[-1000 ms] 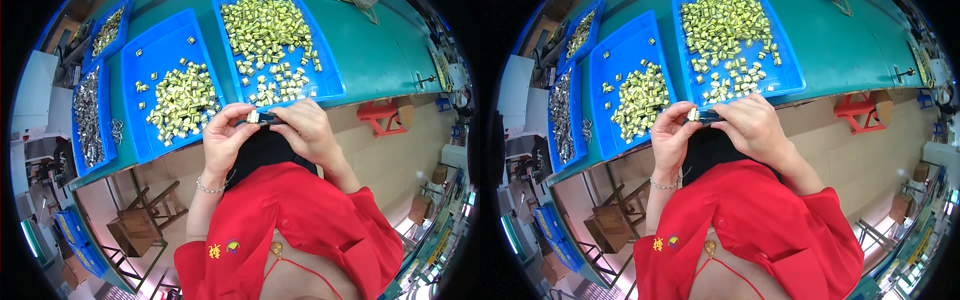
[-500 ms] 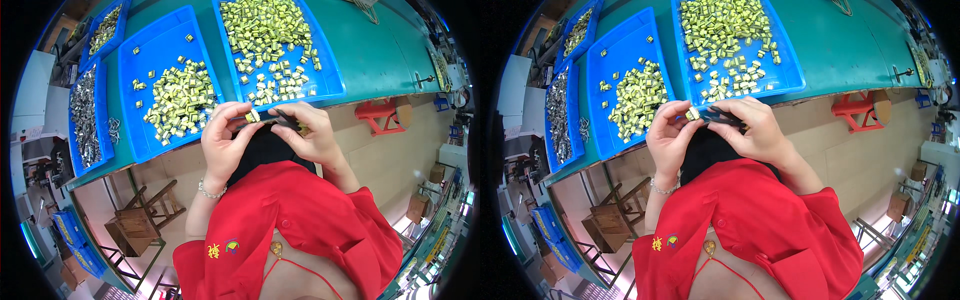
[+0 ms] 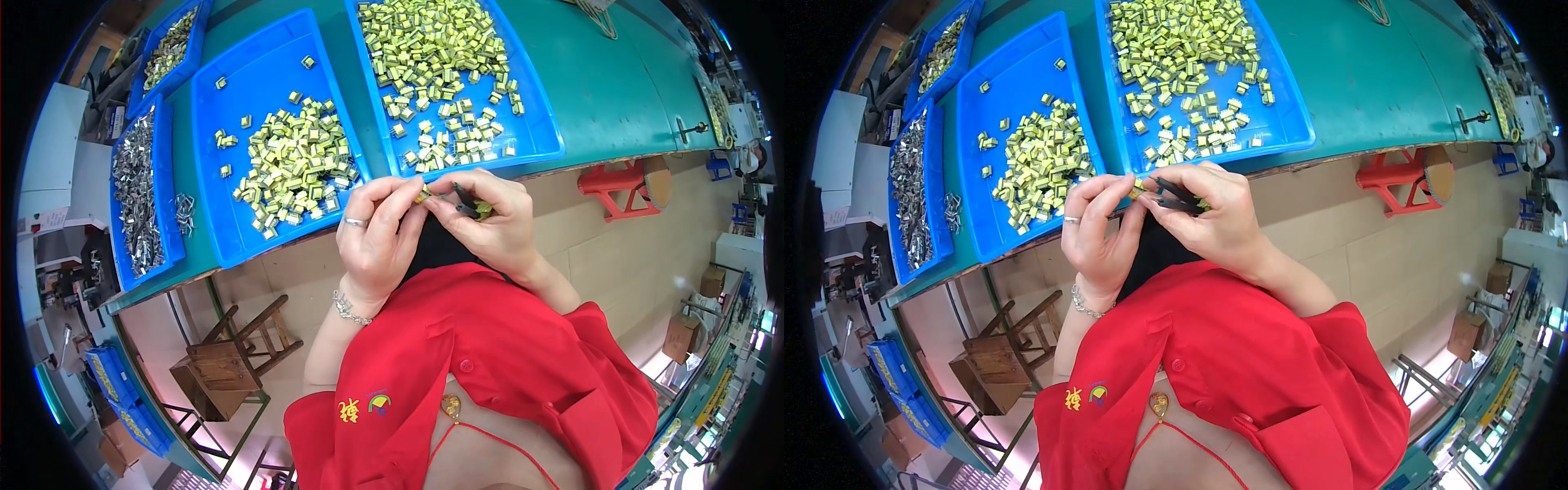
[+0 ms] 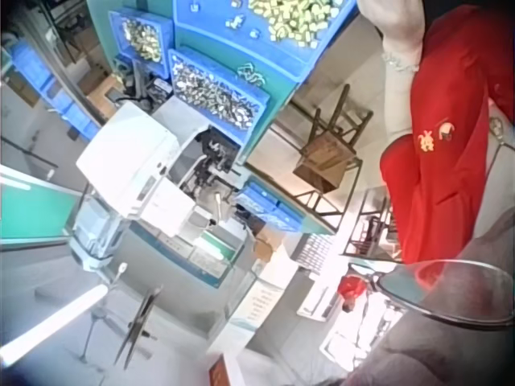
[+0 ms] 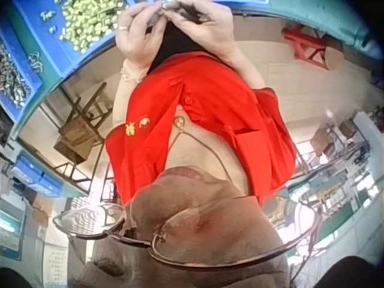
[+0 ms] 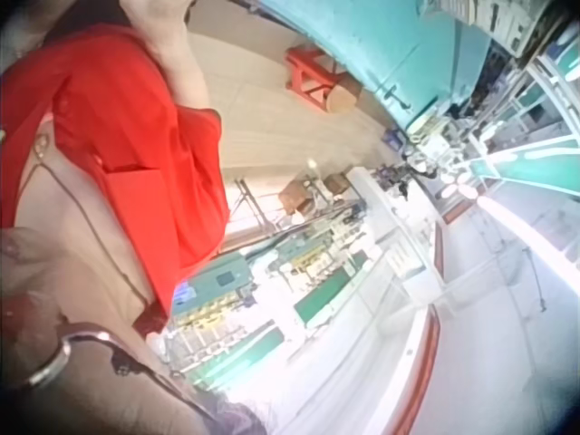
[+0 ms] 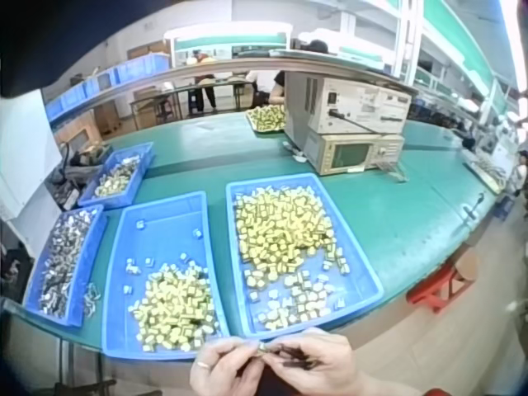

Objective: Assembling small components by hand at a factory workstation.

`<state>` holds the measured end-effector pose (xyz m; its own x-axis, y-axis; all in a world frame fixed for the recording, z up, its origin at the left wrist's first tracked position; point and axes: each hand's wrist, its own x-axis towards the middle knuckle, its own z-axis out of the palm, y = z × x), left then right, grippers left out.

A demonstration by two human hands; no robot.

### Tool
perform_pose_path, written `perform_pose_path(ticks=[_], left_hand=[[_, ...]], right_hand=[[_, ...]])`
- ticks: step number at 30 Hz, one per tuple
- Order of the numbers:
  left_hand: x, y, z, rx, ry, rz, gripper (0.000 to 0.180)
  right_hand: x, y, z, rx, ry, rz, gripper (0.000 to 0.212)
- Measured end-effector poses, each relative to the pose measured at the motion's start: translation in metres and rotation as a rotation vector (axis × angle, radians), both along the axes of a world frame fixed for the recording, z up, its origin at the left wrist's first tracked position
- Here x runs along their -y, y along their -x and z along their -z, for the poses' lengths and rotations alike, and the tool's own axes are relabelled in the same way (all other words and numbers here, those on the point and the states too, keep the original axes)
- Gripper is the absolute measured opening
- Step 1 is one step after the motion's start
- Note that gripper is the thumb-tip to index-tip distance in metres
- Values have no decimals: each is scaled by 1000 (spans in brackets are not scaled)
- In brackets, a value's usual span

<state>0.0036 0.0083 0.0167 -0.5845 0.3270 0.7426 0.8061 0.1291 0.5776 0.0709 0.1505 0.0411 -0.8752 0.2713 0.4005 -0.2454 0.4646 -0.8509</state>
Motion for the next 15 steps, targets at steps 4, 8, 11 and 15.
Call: perform_pose_path(ticks=[4,8,11,15], left_hand=[[0,0,0,9,-16,1,41],[0,-1,1,41,-26,17,40],[0,-2,-1,46,-13,5,39],[-1,-1,-1,-4,0,-4,39]], right_hand=[[-2,1,2,-16,23,-22,14],[-1,0,-1,80,150,-39,14],[0,1,-3,99,200,-41,16],[-2,0,-2,120,264,-69,16]])
